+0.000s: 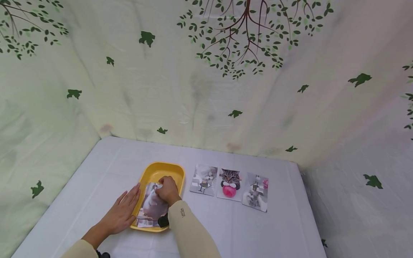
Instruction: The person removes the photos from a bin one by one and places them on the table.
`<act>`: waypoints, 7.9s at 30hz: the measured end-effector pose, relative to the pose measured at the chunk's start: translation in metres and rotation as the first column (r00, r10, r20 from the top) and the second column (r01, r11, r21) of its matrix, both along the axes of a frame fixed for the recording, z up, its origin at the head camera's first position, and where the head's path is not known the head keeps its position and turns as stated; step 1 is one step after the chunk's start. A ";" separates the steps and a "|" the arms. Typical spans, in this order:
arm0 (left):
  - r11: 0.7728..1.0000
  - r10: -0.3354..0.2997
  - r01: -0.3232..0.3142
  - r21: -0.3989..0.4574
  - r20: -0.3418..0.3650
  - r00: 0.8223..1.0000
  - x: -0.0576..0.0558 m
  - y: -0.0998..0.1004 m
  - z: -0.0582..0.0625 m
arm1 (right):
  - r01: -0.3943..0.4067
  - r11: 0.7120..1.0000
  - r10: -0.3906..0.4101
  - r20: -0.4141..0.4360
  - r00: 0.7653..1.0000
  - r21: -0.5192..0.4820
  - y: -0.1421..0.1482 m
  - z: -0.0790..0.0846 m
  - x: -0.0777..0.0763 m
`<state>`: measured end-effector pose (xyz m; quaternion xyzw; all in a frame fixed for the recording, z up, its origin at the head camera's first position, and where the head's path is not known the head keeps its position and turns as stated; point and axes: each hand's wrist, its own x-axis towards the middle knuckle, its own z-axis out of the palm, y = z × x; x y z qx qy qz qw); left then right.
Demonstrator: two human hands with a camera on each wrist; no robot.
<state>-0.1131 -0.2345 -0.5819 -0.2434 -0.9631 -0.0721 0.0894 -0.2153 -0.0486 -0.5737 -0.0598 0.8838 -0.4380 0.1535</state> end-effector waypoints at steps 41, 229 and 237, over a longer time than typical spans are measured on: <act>0.999 0.050 -0.051 0.006 0.125 0.991 0.002 0.001 0.001 | -0.043 0.990 0.044 -0.006 0.999 0.132 -0.002 -0.001 0.000; 0.999 0.034 -0.038 0.020 0.159 0.987 -0.001 0.001 0.002 | -0.101 0.986 0.098 -0.035 0.995 -0.129 0.013 0.015 0.003; 0.999 0.021 -0.025 0.029 0.120 0.993 0.000 0.002 0.000 | 0.027 0.988 -0.020 0.046 0.999 -0.153 0.002 -0.003 0.003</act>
